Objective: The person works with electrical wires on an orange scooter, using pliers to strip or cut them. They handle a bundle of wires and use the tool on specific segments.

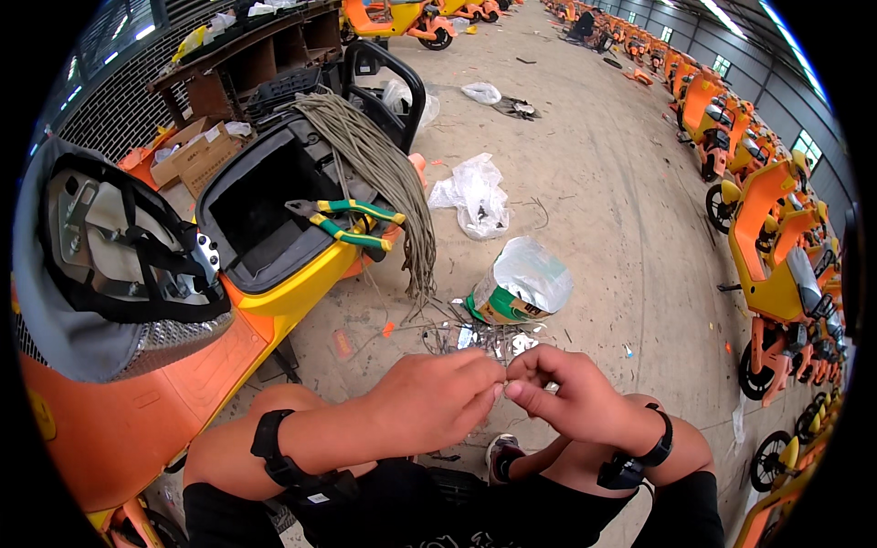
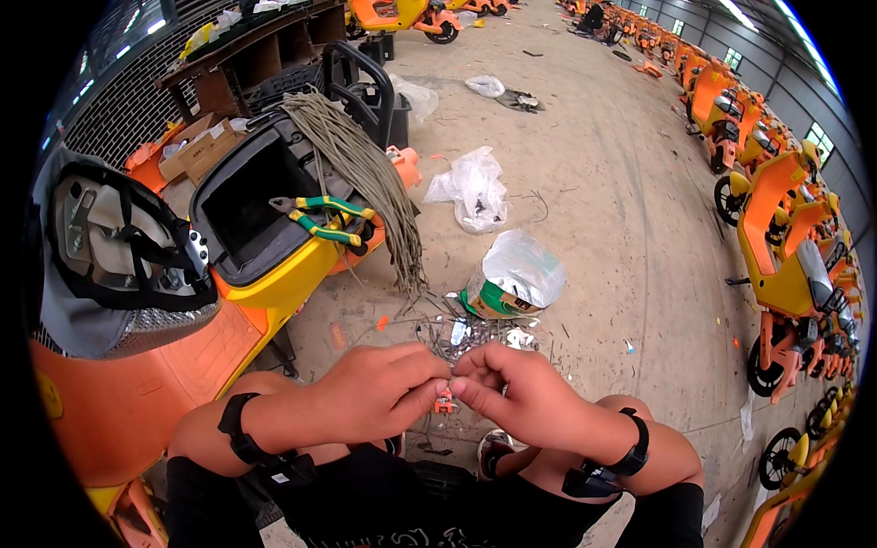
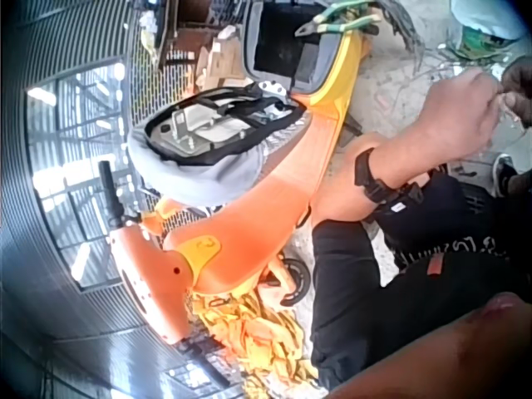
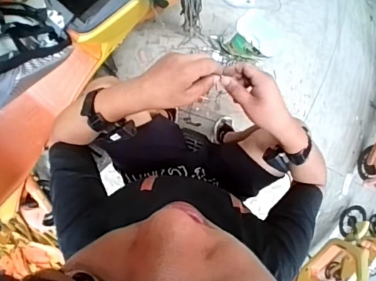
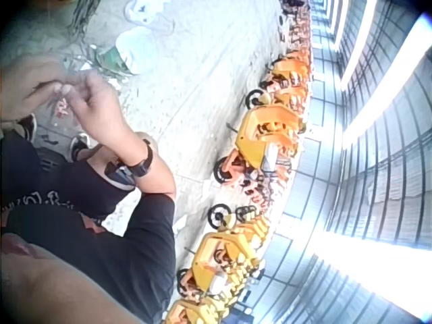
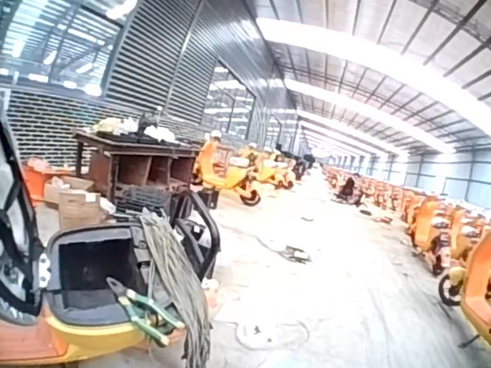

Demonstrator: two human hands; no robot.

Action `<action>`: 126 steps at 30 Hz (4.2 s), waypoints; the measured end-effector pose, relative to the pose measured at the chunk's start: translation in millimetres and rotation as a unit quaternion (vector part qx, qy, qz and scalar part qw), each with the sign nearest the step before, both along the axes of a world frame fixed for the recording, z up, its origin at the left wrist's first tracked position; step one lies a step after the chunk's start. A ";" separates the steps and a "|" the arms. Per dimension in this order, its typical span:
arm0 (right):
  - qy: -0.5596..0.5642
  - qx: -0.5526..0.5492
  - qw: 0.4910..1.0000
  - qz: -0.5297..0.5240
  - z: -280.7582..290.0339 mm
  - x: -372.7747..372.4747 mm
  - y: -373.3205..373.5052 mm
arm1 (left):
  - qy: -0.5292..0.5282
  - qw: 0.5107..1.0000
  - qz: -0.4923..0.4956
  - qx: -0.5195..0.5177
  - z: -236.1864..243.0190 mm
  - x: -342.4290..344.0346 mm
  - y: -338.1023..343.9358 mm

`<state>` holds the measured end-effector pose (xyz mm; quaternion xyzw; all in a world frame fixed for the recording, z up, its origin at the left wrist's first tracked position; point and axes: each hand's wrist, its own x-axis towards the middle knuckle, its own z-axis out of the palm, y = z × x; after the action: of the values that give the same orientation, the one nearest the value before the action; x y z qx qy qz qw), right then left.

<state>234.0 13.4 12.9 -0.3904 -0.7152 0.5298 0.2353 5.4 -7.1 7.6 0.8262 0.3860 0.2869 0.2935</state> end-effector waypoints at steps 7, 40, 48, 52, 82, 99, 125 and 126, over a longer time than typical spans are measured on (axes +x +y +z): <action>-0.137 0.568 0.810 0.055 -3.4 4.2 -0.7 | -0.178 0.923 0.001 -0.342 -6.1 -3.5 7.6; -0.073 0.162 0.983 -0.039 -5.5 -1.0 0.0 | -0.025 0.999 0.024 0.003 -12.9 1.6 13.8; -0.167 0.560 0.811 0.017 -4.9 4.1 2.5 | -0.127 0.933 0.025 -0.336 -6.6 1.0 17.9; -0.139 0.474 0.870 0.003 -6.2 2.2 1.1 | -0.099 0.978 0.003 -0.184 -10.8 1.1 16.7; -0.145 0.592 0.786 0.106 -5.1 5.4 17.2 | -0.151 0.916 -0.015 -0.371 -19.8 0.2 18.0; 0.180 -0.480 0.859 -0.002 -16.3 3.4 11.6 | 0.090 0.947 -0.004 0.308 -8.9 4.6 -2.8; -0.017 -0.130 0.991 0.004 0.5 -3.2 2.1 | -0.022 0.998 -0.004 0.054 -10.7 1.4 5.7; 0.042 -0.243 0.969 0.001 -3.0 -1.0 5.3 | 0.001 0.995 -0.012 0.098 -9.3 1.7 4.1</action>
<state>233.0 18.7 9.9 -0.4121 -0.5551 0.7039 0.1631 7.0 -3.0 -1.7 0.8558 0.3466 0.3187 0.2141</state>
